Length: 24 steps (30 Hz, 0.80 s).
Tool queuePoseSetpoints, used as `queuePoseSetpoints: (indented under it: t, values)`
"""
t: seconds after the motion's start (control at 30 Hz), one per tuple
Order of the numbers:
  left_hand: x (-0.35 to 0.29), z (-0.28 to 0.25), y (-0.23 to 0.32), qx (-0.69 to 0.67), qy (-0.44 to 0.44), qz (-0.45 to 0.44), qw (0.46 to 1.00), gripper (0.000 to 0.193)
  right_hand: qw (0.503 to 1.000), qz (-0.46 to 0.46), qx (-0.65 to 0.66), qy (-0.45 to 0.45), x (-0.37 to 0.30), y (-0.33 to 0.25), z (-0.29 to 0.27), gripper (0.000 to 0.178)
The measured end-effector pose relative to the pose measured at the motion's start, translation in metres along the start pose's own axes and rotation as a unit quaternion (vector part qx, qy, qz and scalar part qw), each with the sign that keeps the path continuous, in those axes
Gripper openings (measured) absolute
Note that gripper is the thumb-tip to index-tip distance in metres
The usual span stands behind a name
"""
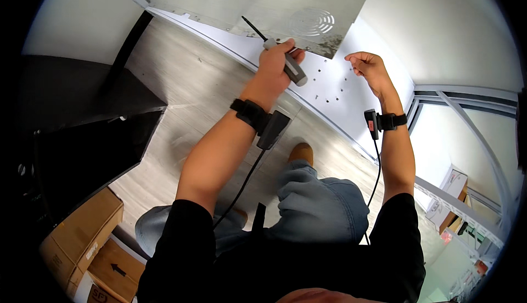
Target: The person kneels on the floor and uses a screwdriver to attach a metal back panel to a white appliance. They repeatedly insert and tighten screws along the panel edges to secure it in place.
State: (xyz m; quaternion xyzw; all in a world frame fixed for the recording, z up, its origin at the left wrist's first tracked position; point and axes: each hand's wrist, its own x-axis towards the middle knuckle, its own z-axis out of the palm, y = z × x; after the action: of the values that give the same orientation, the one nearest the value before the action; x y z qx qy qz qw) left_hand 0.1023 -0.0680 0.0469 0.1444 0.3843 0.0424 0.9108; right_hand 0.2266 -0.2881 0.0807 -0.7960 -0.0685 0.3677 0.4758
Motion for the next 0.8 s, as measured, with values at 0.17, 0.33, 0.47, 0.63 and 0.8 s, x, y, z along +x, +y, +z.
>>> queuePoseSetpoints:
  t: [0.17, 0.33, 0.47, 0.63, 0.8]
  values:
    - [-0.029, 0.007, 0.008, -0.058, -0.026, -0.038, 0.997, 0.015, 0.996, 0.029, 0.084, 0.023, -0.035, -0.028, 0.025, 0.016]
    - [-0.068, 0.012, 0.027, -0.092, -0.081, -0.085, 0.989, 0.013, 0.998, -0.013, 0.050, 0.038, -0.078, -0.068, 0.069, 0.021]
    - [-0.082, 0.016, 0.030, -0.128, -0.102, -0.104, 0.981, 0.012, 0.995, -0.089, 0.028, 0.025, -0.102, -0.115, 0.103, 0.035]
    - [-0.119, 0.019, 0.044, -0.116, -0.128, -0.118, 0.978, 0.017, 0.982, -0.113, 0.071, 0.132, -0.114, -0.145, 0.148, 0.039]
    - [-0.143, 0.015, 0.067, -0.040, -0.213, -0.082, 0.973, 0.021, 0.947, -0.153, 0.164, 0.228, -0.121, -0.160, 0.170, 0.021]
